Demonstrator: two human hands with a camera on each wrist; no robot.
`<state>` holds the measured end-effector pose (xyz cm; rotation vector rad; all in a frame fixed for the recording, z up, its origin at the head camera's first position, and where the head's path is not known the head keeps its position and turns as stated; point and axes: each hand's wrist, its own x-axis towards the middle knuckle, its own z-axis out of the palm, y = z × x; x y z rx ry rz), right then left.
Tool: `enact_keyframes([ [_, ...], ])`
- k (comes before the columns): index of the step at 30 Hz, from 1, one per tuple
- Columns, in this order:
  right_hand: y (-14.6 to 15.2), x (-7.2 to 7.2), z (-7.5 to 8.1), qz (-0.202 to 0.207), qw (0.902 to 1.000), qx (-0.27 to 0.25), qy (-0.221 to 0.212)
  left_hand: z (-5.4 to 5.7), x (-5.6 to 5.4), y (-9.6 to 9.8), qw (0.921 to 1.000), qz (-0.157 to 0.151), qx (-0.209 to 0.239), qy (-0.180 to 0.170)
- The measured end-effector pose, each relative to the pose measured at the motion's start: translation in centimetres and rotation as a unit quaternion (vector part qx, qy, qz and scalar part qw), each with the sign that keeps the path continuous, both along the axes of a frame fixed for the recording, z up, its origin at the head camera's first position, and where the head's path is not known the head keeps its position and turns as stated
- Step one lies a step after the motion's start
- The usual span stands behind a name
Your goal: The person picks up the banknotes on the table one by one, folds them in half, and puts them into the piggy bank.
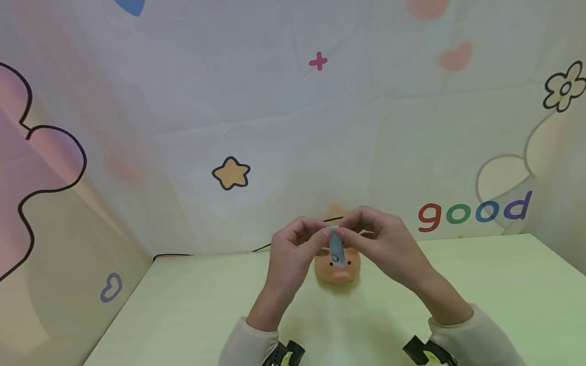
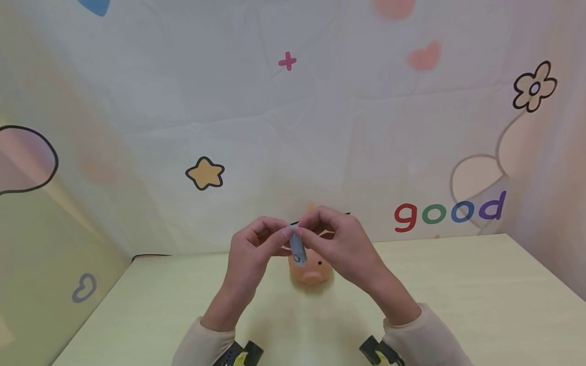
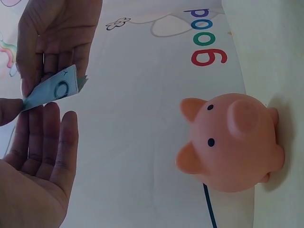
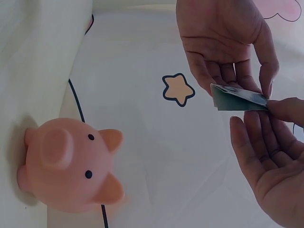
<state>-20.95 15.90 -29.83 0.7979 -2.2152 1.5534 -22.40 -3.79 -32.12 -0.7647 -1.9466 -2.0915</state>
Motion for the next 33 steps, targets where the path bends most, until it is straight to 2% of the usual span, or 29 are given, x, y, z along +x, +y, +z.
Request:
enact_keyframes([
  [10, -0.05, 0.19, 0.2, -0.009, 0.9999, 0.006, 0.005, -0.12, -0.05, -0.05, 1.0, 0.006, -0.002, -0.001],
  [24, -0.05, 0.38, 0.35, -0.002, 1.0, 0.002, 0.004, -0.16, -0.18, -0.14, 0.9987, -0.01, -0.01, 0.049],
  [33, 0.02, 0.41, 0.36, -0.022, 0.9996, -0.006, 0.014, -0.26, -0.23, 0.0, 0.9996, -0.021, 0.006, 0.016],
])
